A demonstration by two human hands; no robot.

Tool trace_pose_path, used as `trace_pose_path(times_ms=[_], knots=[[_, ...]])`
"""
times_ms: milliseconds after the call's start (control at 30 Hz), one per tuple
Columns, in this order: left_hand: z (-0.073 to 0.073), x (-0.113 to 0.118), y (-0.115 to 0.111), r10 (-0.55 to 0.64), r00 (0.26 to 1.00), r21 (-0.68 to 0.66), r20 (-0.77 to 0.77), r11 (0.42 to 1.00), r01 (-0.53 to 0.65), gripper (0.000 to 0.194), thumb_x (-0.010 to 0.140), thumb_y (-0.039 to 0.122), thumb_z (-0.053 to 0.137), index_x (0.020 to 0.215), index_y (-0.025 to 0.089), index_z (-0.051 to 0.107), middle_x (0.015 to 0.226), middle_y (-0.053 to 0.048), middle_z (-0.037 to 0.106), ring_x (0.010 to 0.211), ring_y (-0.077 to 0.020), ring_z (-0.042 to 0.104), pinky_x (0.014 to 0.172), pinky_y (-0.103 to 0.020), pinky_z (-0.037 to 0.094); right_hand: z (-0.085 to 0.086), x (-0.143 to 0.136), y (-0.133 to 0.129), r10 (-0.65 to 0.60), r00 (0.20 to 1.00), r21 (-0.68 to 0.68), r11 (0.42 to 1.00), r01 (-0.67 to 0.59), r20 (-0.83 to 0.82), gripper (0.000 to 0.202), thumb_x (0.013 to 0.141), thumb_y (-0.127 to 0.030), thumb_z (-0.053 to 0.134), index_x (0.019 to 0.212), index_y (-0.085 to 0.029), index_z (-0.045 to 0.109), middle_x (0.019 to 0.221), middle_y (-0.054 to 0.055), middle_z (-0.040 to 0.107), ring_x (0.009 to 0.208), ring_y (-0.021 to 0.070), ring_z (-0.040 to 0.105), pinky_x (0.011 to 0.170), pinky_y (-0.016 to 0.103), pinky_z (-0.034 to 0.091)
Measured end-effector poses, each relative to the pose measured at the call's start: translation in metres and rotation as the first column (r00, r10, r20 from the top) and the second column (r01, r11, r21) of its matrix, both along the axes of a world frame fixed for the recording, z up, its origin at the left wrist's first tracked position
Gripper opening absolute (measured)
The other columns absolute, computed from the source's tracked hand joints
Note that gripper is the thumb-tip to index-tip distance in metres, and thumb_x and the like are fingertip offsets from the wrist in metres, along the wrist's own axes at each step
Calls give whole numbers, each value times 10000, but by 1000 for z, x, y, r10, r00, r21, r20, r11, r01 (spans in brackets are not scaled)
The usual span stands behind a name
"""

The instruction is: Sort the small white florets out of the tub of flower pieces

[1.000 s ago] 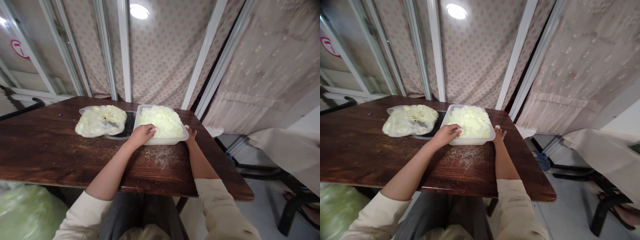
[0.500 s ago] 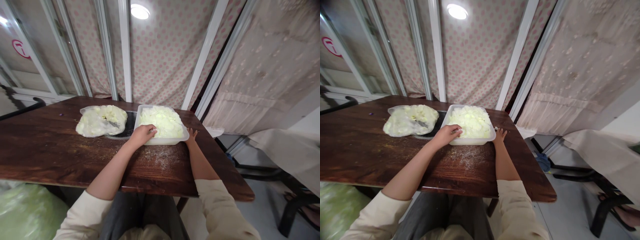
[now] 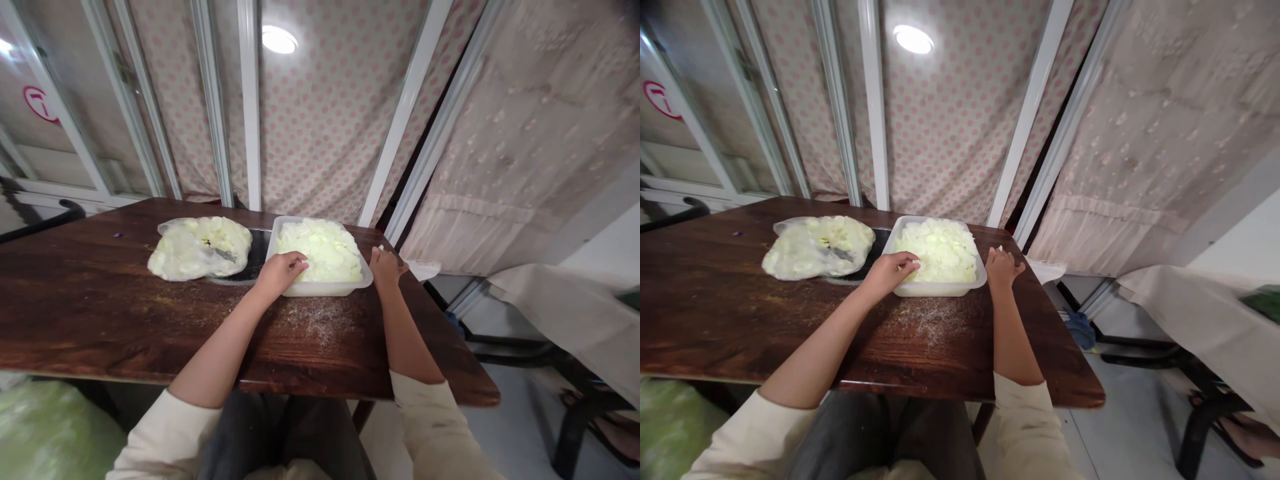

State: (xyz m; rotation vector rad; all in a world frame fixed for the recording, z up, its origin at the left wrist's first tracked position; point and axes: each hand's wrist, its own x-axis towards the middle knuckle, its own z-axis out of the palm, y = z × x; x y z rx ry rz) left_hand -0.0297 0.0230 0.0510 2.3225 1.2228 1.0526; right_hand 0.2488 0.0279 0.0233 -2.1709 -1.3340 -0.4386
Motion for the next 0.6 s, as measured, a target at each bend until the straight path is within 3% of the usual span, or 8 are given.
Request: trace_pose_path(times_ms=[133,233,333,433,533,600], knots=[[2,-1,-2,59,998,13,-29,998,-59,210,790,359,534,809,188,654,808,-40,689,725,-179,604,621,-254,387,27,-11,-18,12,981,187,982,25,-195,516,922,-317,146,1122,-169,599,1129,124,623,1111,239,510,985,513,220],[3,-2,-3,44,998,30,-42,999,-43,228,809,369,503,812,191,645,800,-40,689,723,-183,604,613,-256,384,39,-18,-29,225,967,264,946,-186,-124,549,922,-317,101,1207,-172,547,1211,106,585,1140,204,505,984,402,285],[3,-2,-4,27,999,26,-39,999,-26,233,822,371,485,833,195,637,785,-37,693,726,-184,610,615,-255,390,43,-30,-35,457,890,207,870,-448,5,559,924,-317,88,1224,-178,538,1259,76,557,1174,179,483,978,338,307],[3,-2,-4,25,1000,-6,4,1000,-25,223,814,353,505,926,200,623,769,-29,688,728,-176,615,639,-252,408,38,-45,-37,618,784,105,777,-621,68,521,929,-340,135,1207,-195,552,1251,52,565,1186,174,473,984,339,296],[3,-1,-3,34,999,-22,29,999,-34,287,802,326,527,1054,204,588,777,-28,675,743,-172,614,672,-255,421,33,-55,-37,704,704,71,701,-710,94,483,932,-364,183,1220,-207,537,1244,46,572,1185,174,471,985,347,280],[3,-1,-3,29,999,-22,24,999,-28,314,806,310,518,1097,203,570,782,-29,666,750,-170,610,683,-256,423,30,-57,-35,712,698,70,695,-716,76,467,931,-375,208,1238,-210,518,1252,50,567,1171,177,479,978,348,282]])
